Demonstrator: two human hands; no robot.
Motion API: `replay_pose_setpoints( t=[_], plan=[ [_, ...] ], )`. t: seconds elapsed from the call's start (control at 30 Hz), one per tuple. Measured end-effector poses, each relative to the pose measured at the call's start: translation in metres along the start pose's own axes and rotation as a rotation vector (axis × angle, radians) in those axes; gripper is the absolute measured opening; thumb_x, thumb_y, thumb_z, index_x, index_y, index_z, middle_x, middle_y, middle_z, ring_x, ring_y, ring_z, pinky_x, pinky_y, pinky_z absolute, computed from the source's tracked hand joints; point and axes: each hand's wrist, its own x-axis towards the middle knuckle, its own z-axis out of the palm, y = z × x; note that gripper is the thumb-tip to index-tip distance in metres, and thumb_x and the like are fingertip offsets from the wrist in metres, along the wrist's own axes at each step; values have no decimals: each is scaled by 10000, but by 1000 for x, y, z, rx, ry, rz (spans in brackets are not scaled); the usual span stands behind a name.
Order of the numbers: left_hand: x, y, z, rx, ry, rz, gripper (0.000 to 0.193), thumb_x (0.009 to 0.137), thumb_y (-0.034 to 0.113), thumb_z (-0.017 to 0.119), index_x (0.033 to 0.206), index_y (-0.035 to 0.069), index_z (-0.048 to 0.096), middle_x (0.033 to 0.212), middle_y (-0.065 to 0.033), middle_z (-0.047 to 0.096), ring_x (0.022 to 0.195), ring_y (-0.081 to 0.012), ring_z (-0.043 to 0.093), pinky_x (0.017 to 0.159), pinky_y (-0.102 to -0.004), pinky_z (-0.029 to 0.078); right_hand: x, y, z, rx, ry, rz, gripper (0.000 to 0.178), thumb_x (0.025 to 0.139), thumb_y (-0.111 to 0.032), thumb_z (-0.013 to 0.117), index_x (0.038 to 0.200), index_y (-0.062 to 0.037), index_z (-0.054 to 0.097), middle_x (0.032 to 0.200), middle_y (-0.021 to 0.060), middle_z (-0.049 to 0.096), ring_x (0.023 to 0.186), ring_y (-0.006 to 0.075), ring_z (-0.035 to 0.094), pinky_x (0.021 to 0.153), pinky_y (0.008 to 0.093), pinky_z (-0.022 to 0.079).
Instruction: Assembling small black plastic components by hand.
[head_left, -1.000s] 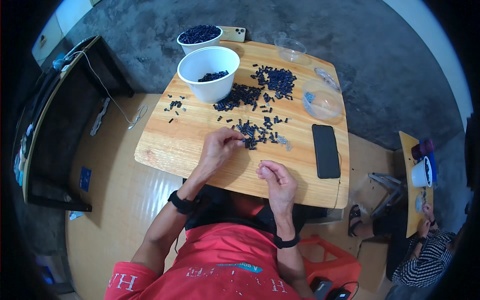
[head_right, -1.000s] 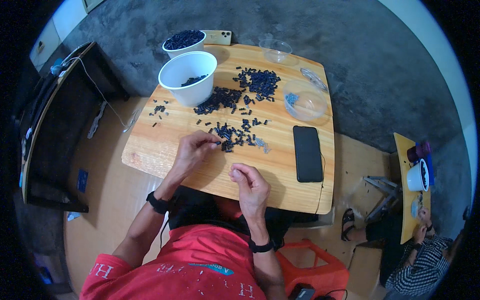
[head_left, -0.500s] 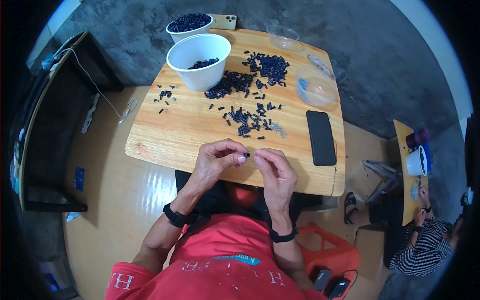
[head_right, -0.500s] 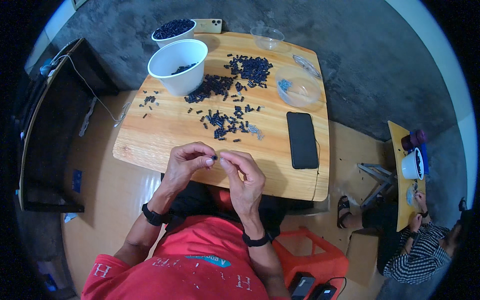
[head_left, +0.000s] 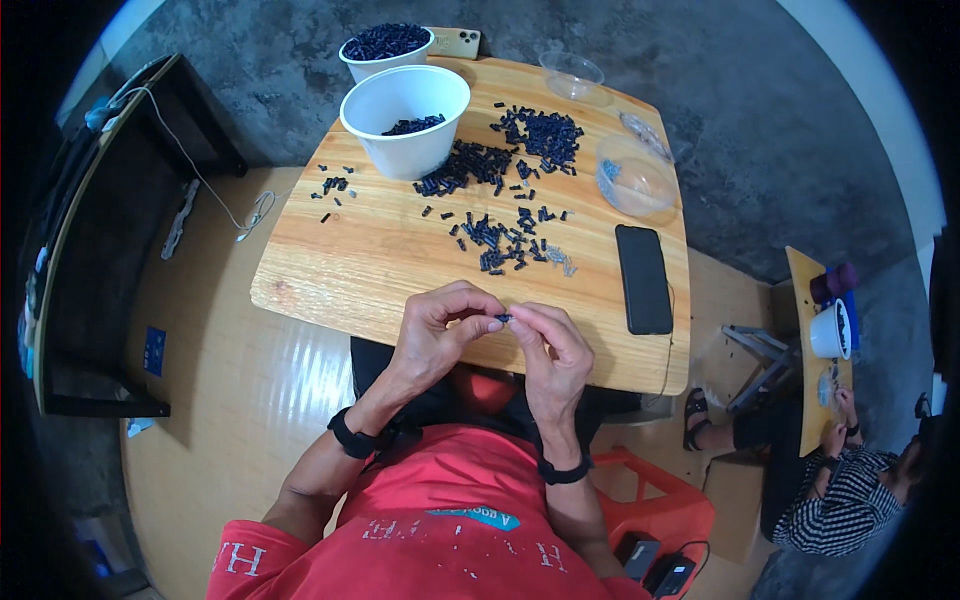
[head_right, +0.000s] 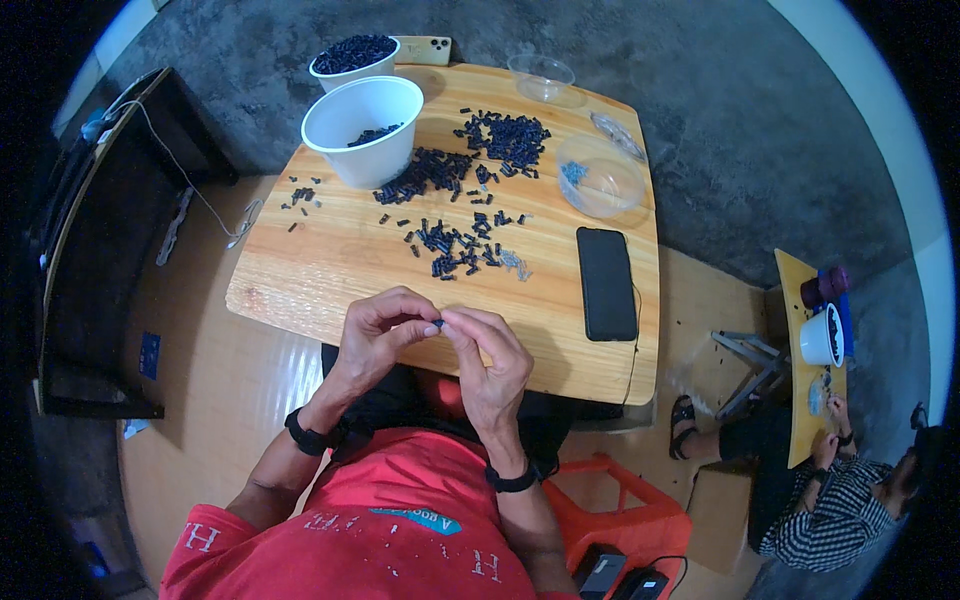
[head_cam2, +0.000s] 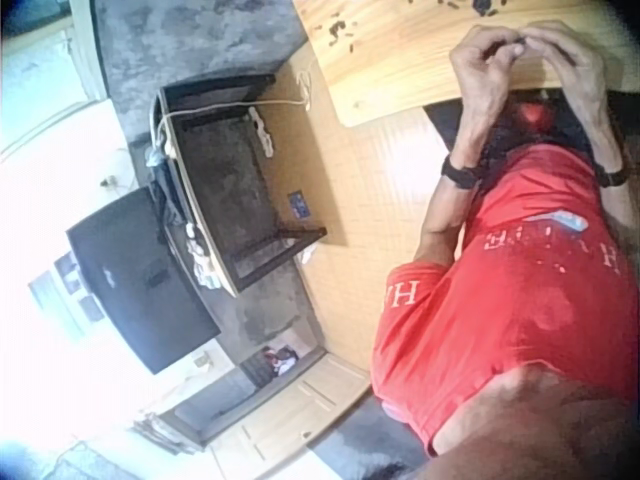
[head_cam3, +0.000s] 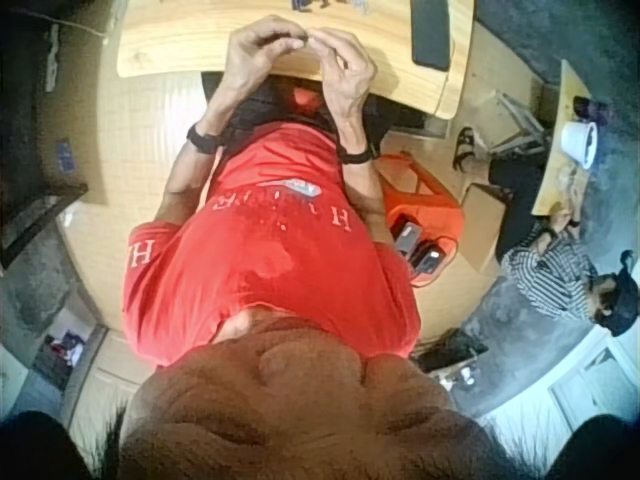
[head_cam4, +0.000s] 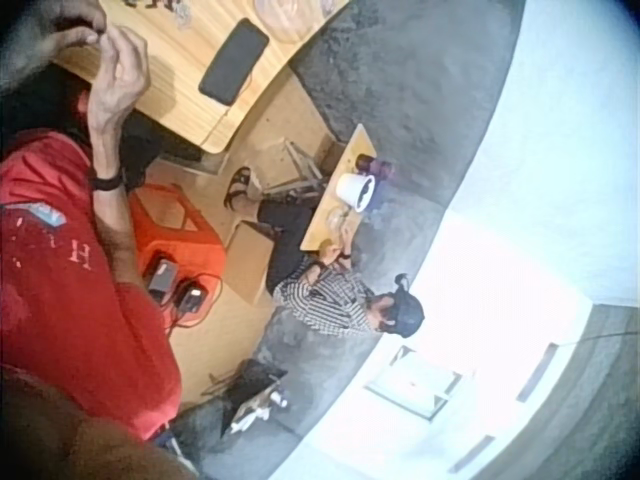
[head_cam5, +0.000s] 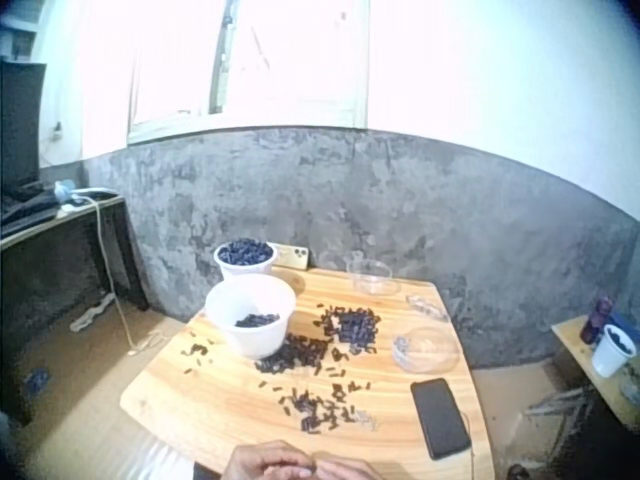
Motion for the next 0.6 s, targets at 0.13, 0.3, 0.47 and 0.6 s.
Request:
replay_pose_setpoints(
  t=[0.13,0.3,0.47,0.6],
  plan=[
    [-1,6,0,174,3,86,114,793,-39,683,904,-14,684,887,-56,634,818,-121,593,744,-233,477,0,-5,0,-120,-4,-55,131,850,-42,656,968,-9,703,937,121,681,886,229,665,781,301,512],
    [-7,-1,5,-135,84,-103,104,801,-23,684,904,-9,685,848,-35,648,763,-97,587,686,-239,477,-8,-5,7,-269,-8,-241,184,851,-47,647,1026,-6,687,979,130,666,915,274,652,787,334,517],
    [-16,-9,6,-311,41,-243,145,882,20,616,1021,-5,648,946,-52,671,860,-108,620,774,-240,515,-29,4,21,-392,-120,-324,405,865,-64,626,1264,-26,567,1248,191,519,1024,323,596,805,369,512],
    [-15,-11,3,-366,69,-314,131,873,14,630,1001,-1,654,924,-39,670,824,-102,618,736,-240,513,-26,4,20,-285,-109,-279,381,878,-64,613,1253,-20,569,1224,191,533,997,304,605,784,362,517]
  ],
)
